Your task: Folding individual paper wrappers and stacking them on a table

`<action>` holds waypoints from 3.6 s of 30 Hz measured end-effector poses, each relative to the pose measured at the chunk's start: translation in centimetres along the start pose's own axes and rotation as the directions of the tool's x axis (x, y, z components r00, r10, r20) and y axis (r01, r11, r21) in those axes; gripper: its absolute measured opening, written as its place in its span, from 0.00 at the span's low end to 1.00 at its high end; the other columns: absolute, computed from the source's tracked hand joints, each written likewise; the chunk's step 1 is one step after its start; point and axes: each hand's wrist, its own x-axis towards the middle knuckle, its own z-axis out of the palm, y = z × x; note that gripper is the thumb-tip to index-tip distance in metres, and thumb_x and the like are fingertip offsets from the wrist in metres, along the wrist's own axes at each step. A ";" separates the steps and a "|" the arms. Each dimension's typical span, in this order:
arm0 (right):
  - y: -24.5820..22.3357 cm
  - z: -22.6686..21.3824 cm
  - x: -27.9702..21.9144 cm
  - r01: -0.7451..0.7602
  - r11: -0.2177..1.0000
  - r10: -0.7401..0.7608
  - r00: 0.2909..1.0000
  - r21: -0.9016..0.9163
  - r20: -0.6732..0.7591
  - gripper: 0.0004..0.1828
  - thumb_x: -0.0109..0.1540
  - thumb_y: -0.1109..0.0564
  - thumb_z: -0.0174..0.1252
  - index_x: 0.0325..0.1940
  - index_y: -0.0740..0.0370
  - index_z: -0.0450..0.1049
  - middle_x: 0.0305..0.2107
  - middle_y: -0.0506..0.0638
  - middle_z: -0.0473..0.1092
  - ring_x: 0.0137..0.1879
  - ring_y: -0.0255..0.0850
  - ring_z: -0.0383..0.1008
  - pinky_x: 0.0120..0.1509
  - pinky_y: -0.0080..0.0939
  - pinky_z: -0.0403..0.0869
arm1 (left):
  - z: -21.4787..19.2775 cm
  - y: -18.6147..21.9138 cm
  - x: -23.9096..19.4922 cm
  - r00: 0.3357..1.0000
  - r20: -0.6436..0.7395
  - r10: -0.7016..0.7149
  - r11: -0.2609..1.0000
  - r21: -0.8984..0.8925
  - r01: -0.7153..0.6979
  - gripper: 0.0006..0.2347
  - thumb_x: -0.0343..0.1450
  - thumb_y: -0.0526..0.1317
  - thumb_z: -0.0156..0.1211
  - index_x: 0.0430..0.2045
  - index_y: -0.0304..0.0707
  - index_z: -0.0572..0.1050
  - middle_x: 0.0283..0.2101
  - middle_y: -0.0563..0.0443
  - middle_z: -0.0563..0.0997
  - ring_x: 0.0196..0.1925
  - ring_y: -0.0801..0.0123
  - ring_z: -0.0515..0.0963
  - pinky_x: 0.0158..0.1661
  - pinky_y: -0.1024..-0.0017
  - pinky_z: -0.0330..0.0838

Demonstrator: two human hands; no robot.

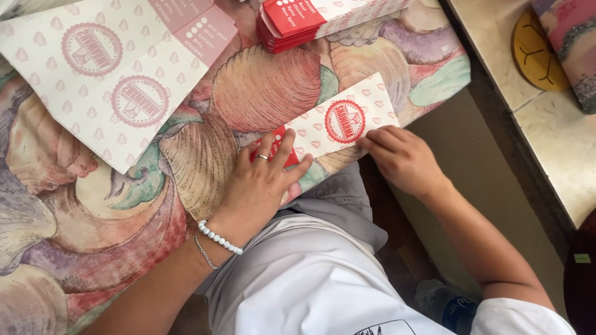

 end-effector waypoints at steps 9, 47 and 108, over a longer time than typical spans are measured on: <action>1.4 -0.4 -1.0 0.027 0.986 -0.039 0.997 -0.166 -0.071 0.06 0.69 0.61 0.54 0.44 0.62 0.78 0.37 0.52 0.73 0.43 0.46 0.77 0.45 0.40 0.75 | 0.1 0.4 1.2 0.995 -0.099 0.018 0.991 -0.133 -0.031 0.13 0.69 0.39 0.58 0.47 0.51 0.74 0.54 0.30 0.72 0.53 0.43 0.74 0.49 0.48 0.67; 6.8 -2.0 2.0 -0.408 0.899 0.416 0.909 0.157 -0.023 0.11 0.69 0.55 0.67 0.47 0.67 0.80 0.31 0.52 0.73 0.31 0.41 0.70 0.32 0.41 0.67 | 2.3 0.3 3.8 0.991 -0.050 0.125 0.962 -0.238 -0.133 0.39 0.54 0.44 0.71 0.65 0.64 0.66 0.70 0.24 0.56 0.71 0.38 0.59 0.67 0.47 0.57; 0.9 1.0 -2.5 -0.045 0.994 0.034 0.992 -0.095 -0.120 0.16 0.64 0.61 0.59 0.55 0.51 0.81 0.41 0.53 0.73 0.45 0.50 0.76 0.51 0.47 0.76 | 0.1 -0.4 -2.4 0.999 -0.034 -0.017 0.999 -0.049 0.015 0.20 0.71 0.43 0.51 0.60 0.58 0.70 0.61 0.30 0.69 0.64 0.42 0.74 0.63 0.31 0.54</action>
